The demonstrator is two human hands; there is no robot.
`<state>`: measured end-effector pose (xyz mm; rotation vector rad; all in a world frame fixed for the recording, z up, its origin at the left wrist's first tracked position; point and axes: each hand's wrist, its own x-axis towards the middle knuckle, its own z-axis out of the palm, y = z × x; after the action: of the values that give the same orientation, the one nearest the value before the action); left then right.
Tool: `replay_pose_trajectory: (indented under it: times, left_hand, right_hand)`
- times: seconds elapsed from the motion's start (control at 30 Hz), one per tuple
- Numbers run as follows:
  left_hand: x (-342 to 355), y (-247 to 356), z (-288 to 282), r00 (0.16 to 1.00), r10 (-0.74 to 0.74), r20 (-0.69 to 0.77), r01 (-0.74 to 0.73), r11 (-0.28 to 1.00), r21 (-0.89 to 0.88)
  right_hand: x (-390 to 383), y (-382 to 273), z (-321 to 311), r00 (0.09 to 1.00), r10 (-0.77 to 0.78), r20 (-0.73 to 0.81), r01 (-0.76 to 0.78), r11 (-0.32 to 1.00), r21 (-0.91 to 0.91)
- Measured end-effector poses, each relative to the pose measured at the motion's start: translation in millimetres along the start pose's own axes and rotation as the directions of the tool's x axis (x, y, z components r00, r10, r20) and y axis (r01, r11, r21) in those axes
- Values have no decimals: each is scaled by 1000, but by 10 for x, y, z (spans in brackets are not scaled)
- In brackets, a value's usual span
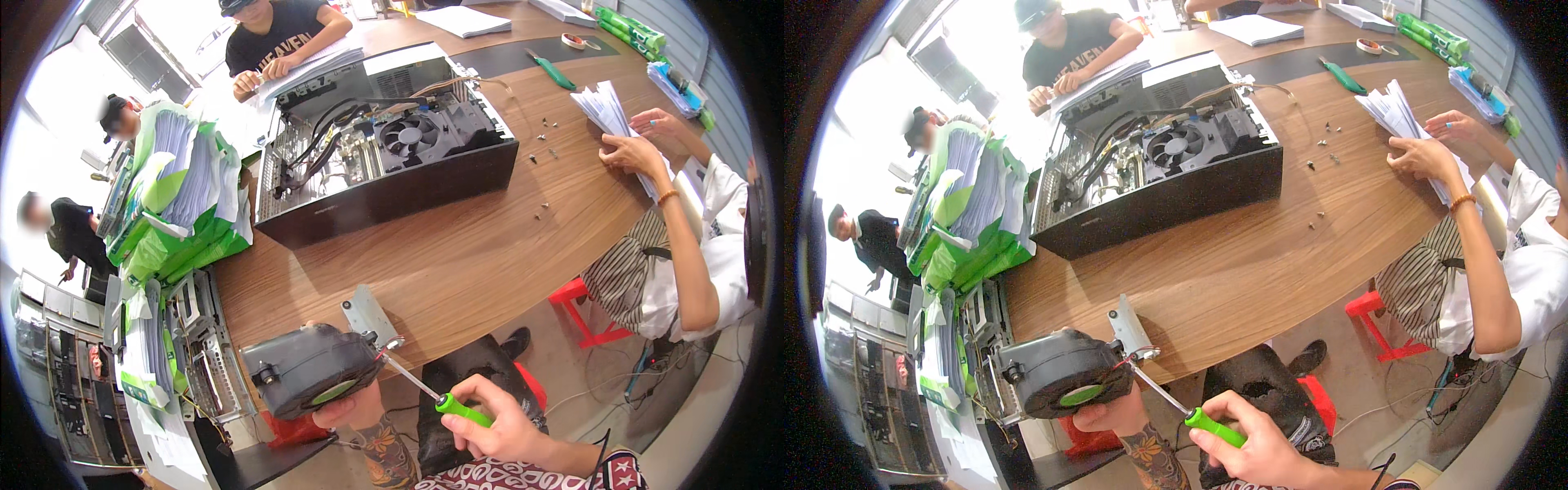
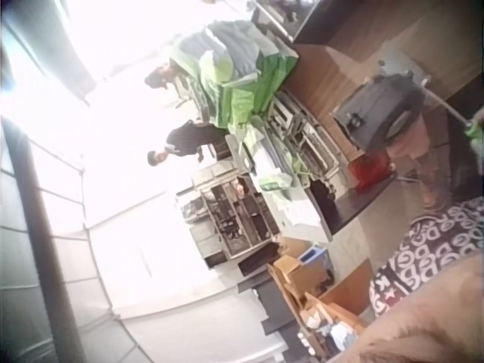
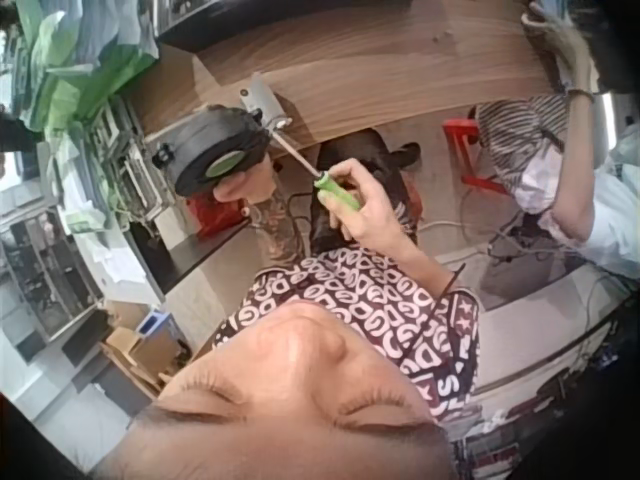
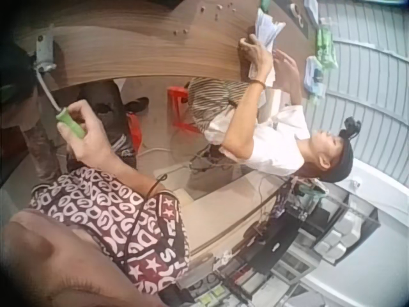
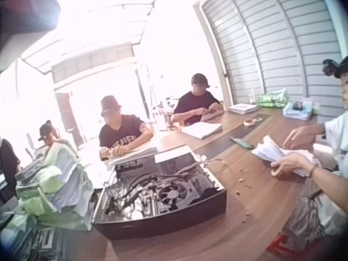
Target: The person uses a screwdriver to detach a cooling fan from an open computer case. They then hold the detached fan unit and use the screwdriver to remove screws from its casing.
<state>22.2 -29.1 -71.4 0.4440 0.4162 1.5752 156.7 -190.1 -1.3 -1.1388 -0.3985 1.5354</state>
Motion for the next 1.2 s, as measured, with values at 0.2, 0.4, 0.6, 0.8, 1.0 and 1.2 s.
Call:
replay_pose_trajectory:
  times: [0.2,0.4,0.6,0.8,1.0,1.2]
  left_hand:
    - [-7,30,67,980,111,166,-123,990,63]
    - [21,-83,-125,931,158,328,-204,973,112]
    - [39,-37,-105,917,177,357,-218,973,78]
    - [57,-59,-82,851,155,501,-34,970,-242]
    - [22,-5,-167,930,88,358,-30,986,-164]
    - [-3,-53,-46,907,143,396,-91,985,-148]
  right_hand:
    - [-56,22,-50,998,52,27,-51,998,-35]
    - [-21,109,-137,994,-56,91,74,977,-199]
    - [-36,9,-21,993,-112,-37,99,960,-262]
    - [-48,56,-32,913,-408,-24,350,809,-472]
    - [-94,105,-194,999,-21,-29,15,982,-189]
    - [-21,115,-76,865,-488,-115,387,796,-465]
